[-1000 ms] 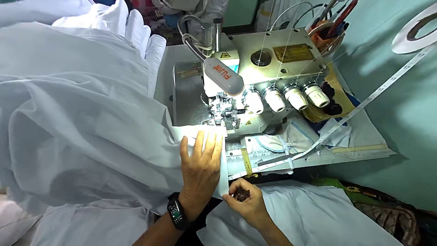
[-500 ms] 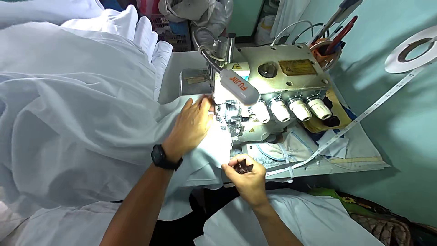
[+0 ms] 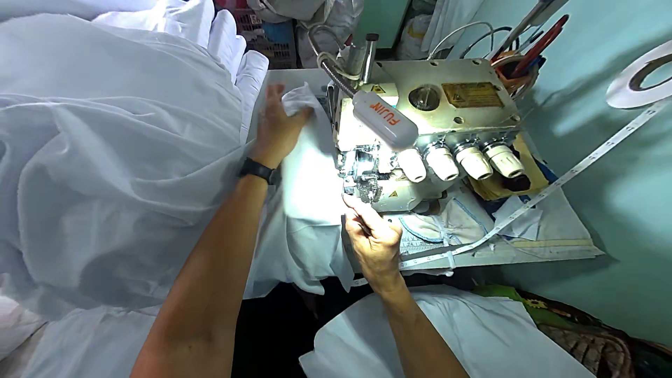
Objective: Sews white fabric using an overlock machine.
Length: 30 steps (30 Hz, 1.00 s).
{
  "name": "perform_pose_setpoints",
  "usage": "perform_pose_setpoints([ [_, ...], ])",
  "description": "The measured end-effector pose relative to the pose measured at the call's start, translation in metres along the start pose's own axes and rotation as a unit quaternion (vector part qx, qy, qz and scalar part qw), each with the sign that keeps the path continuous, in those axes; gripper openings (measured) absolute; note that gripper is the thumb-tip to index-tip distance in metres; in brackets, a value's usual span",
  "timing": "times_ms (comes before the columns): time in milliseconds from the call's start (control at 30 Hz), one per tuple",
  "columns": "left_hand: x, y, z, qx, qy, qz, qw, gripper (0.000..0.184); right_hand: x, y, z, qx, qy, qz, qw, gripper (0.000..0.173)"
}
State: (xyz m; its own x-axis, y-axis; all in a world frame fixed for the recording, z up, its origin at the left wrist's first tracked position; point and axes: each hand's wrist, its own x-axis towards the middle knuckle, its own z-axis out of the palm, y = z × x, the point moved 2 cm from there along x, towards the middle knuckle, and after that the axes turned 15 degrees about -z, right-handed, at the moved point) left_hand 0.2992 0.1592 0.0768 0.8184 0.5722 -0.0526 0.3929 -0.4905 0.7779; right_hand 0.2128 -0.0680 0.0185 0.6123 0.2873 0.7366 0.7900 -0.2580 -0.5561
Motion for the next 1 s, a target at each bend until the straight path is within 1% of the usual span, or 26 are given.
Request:
perform_pose_setpoints([
  [33,-0.003,-0.005,-0.004,-0.033,0.015,-0.018,0.999,0.066,-0.003,-0.001,-0.003,0.030,-0.012,0.007,0.999,0.023],
  [67,-0.011,-0.008,-0.010,-0.064,0.036,-0.019,0.997,0.066,-0.007,-0.001,-0.007,0.066,-0.021,0.007,0.998,0.021],
  [100,-0.025,-0.009,-0.019,-0.091,0.057,-0.004,0.994,0.066,-0.011,-0.002,-0.012,0.096,-0.023,-0.001,0.995,0.019],
  [133,-0.045,-0.009,-0.029,-0.109,0.071,0.029,0.991,0.069,-0.015,-0.001,-0.017,0.105,-0.027,-0.013,0.994,0.016],
  [167,-0.070,-0.009,-0.041,-0.111,0.078,0.081,0.987,0.071,-0.020,0.000,-0.022,0.096,-0.033,-0.019,0.995,0.014],
  [200,-0.099,-0.013,-0.051,-0.084,0.073,0.145,0.983,0.069,-0.026,0.002,-0.026,0.080,-0.045,-0.015,0.996,0.013],
  [233,-0.129,-0.019,-0.059,-0.043,0.062,0.204,0.976,0.061,-0.031,0.003,-0.029,0.059,-0.063,-0.004,0.996,0.014],
  [267,-0.151,-0.029,-0.062,-0.009,0.067,0.258,0.964,0.047,-0.035,0.003,-0.032,0.038,-0.085,0.007,0.996,0.015],
  [300,-0.166,-0.039,-0.060,0.008,0.074,0.307,0.949,0.029,-0.036,0.002,-0.033,0.021,-0.110,0.018,0.994,0.020],
  [333,-0.178,-0.051,-0.056,0.020,0.073,0.341,0.937,0.019,-0.036,-0.003,-0.034,0.010,-0.135,0.023,0.991,0.030],
  [367,-0.188,-0.062,-0.052,0.029,0.069,0.361,0.930,0.015,-0.033,-0.010,-0.034,0.004,-0.158,0.019,0.987,0.041],
  [400,-0.196,-0.071,-0.048,0.033,0.069,0.369,0.926,0.014,-0.029,-0.017,-0.034,0.000,-0.179,0.005,0.984,0.050],
  [433,-0.203,-0.079,-0.045,0.031,0.075,0.374,0.924,0.013,-0.026,-0.025,-0.033,0.002,-0.191,-0.013,0.982,0.053],
  [467,-0.210,-0.086,-0.043,0.022,0.086,0.379,0.921,0.012,-0.023,-0.032,-0.030,0.012,-0.197,-0.035,0.980,0.049],
  [500,-0.218,-0.091,-0.042,0.012,0.099,0.386,0.917,0.011,-0.021,-0.038,-0.026,0.026,-0.194,-0.059,0.979,0.042],
  [567,-0.232,-0.095,-0.042,-0.003,0.128,0.391,0.912,0.009,-0.021,-0.048,-0.015,0.053,-0.172,-0.113,0.977,0.029],
  [633,-0.244,-0.096,-0.044,-0.012,0.149,0.390,0.909,0.007,-0.023,-0.055,-0.005,0.052,-0.142,-0.169,0.974,0.023],
  [700,-0.251,-0.096,-0.045,-0.023,0.164,0.382,0.909,0.006,-0.022,-0.061,0.002,0.024,-0.111,-0.222,0.968,0.020],
  [767,-0.256,-0.095,-0.046,-0.031,0.167,0.378,0.910,0.005,-0.022,-0.068,0.008,0.009,-0.092,-0.250,0.964,0.018],
  [833,-0.260,-0.092,-0.045,-0.042,0.163,0.382,0.909,0.005,-0.022,-0.074,0.014,0.024,-0.089,-0.258,0.962,0.017],
  [900,-0.266,-0.087,-0.045,-0.059,0.156,0.387,0.907,0.005,-0.021,-0.078,0.019,0.074,-0.095,-0.249,0.961,0.017],
  [967,-0.273,-0.082,-0.047,-0.056,0.148,0.372,0.915,0.002,-0.017,-0.079,0.011,0.114,-0.095,-0.199,0.969,0.017],
  [1000,-0.278,-0.079,-0.049,-0.032,0.133,0.345,0.929,0.007,-0.014,-0.075,0.002,0.114,-0.092,-0.158,0.977,0.017],
])
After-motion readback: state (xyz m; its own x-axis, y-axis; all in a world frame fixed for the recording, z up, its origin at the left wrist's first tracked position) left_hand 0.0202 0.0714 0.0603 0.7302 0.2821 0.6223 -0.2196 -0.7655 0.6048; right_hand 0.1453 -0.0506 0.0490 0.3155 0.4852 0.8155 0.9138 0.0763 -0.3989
